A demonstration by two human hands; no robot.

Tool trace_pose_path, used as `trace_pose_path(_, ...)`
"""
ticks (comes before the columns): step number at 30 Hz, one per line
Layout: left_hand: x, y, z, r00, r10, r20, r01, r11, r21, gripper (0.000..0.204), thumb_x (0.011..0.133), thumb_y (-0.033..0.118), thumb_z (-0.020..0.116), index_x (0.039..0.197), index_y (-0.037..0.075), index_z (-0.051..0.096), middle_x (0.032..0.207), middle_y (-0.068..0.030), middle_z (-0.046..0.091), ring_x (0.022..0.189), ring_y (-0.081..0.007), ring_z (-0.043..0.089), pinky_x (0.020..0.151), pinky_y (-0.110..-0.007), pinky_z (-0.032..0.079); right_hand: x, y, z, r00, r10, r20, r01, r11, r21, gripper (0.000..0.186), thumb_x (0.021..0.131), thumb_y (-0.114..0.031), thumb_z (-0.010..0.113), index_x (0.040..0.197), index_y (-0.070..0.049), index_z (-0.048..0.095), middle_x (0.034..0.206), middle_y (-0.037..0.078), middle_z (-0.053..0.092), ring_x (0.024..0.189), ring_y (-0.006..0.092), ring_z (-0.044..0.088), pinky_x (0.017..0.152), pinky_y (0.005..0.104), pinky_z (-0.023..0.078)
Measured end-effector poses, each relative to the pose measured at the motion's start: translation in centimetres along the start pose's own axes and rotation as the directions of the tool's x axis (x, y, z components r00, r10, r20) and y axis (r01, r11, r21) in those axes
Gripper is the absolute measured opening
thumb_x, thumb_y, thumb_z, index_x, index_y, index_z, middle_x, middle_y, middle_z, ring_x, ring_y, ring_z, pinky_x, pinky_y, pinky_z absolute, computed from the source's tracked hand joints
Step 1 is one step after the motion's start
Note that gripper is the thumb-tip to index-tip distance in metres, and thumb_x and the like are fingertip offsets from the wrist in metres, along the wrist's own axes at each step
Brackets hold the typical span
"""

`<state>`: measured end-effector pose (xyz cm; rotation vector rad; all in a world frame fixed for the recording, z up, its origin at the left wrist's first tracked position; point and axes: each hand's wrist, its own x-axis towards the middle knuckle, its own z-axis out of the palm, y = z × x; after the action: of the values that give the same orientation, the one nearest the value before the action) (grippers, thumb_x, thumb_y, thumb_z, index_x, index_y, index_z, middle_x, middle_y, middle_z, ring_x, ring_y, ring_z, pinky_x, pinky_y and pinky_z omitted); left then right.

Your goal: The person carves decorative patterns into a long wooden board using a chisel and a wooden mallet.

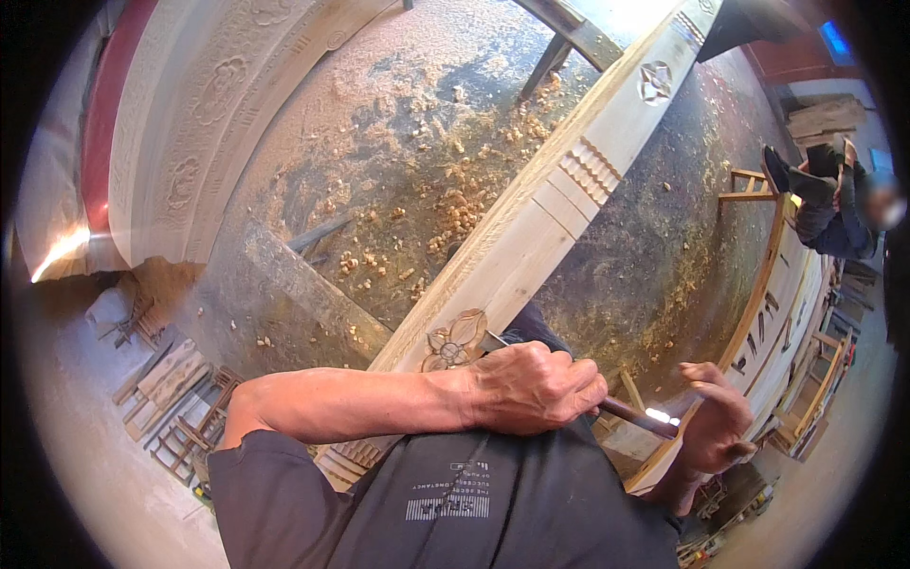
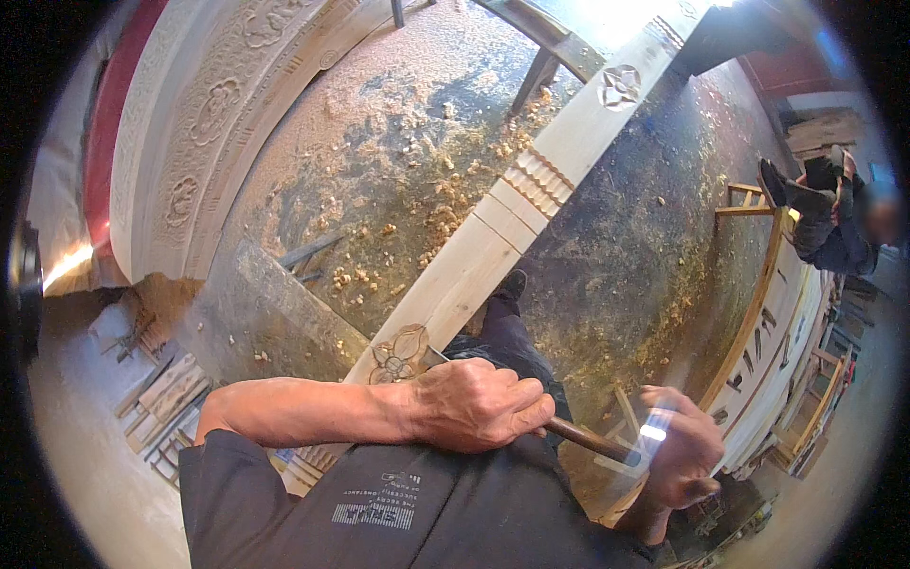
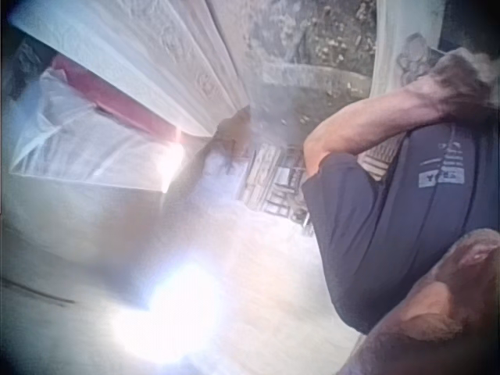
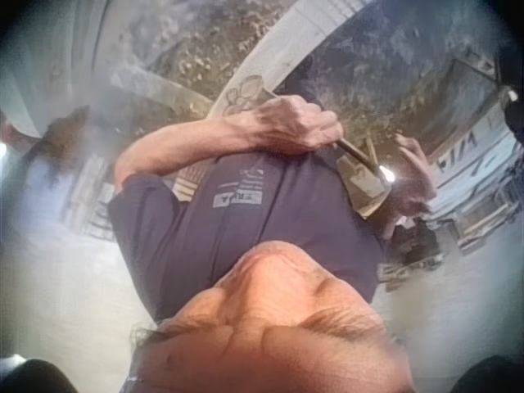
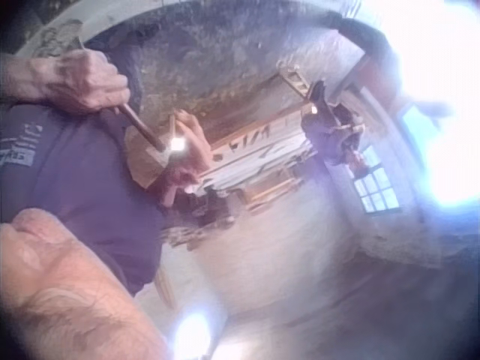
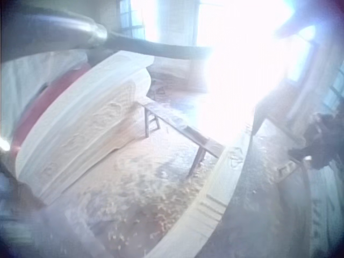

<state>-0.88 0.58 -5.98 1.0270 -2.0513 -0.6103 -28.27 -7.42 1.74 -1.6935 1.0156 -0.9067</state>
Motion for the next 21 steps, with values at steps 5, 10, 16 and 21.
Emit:
trace_pose_path(5, 0.2, -0.3, -0.3, 0.998, 0.007, 0.055, -0.010, 0.999, 0.052, 0.023, 0.098, 0.027, 0.072, 0.094, 0.006, 0.062, 0.075, -0.0041, 0.049, 0.059, -0.0158, 0.060, 0.048, -0.032, 0.049, -1.2, 0.4, 1.6, 0.982, 0.111, 0.150, -0.119, 0.992, 0.040, 0.105, 0.101, -0.086, 0.038, 0.100, 0.011, 0.079, 0.091, 0.027, 0.077, 0.090, 0.0399, 0.079, 0.087, 0.0517, 0.063)
trace_pose_path(10, -0.3, 0.1, 0.0, 0.999, -0.017, 0.049, 0.016, 1.000, 0.022, 0.023, 0.098, 0.027, 0.071, 0.094, 0.007, 0.063, 0.074, -0.0040, 0.049, 0.059, -0.0164, 0.060, 0.048, -0.033, 0.049, -0.9, 1.1, -0.6, 0.998, 0.060, -0.014, -0.058, 0.991, 0.118, 0.105, 0.101, -0.085, 0.038, 0.096, 0.011, 0.079, 0.091, 0.029, 0.077, 0.091, 0.0416, 0.079, 0.090, 0.0524, 0.063)
trace_pose_path(16, 0.0, -0.1, -0.3, 0.999, -0.022, 0.049, 0.020, 0.998, 0.056, 0.021, 0.098, 0.026, 0.071, 0.094, 0.007, 0.062, 0.075, -0.0044, 0.049, 0.059, -0.0170, 0.060, 0.048, -0.034, 0.049, -0.9, 1.0, 1.6, 0.989, 0.114, 0.095, -0.118, 0.992, 0.036, 0.104, 0.102, -0.082, 0.035, 0.092, 0.013, 0.077, 0.092, 0.032, 0.076, 0.088, 0.0430, 0.078, 0.087, 0.0518, 0.063)
trace_pose_path(21, 0.1, 0.0, 0.0, 0.999, -0.043, 0.010, 0.043, 0.999, 0.030, 0.018, 0.096, 0.023, 0.069, 0.095, 0.007, 0.061, 0.076, -0.0050, 0.049, 0.059, -0.0167, 0.060, 0.048, -0.033, 0.047, -0.3, 1.4, -0.9, 0.998, 0.055, -0.010, -0.052, 0.985, 0.166, 0.108, 0.100, -0.087, 0.038, 0.096, 0.014, 0.076, 0.093, 0.031, 0.075, 0.091, 0.0445, 0.075, 0.093, 0.0590, 0.060)
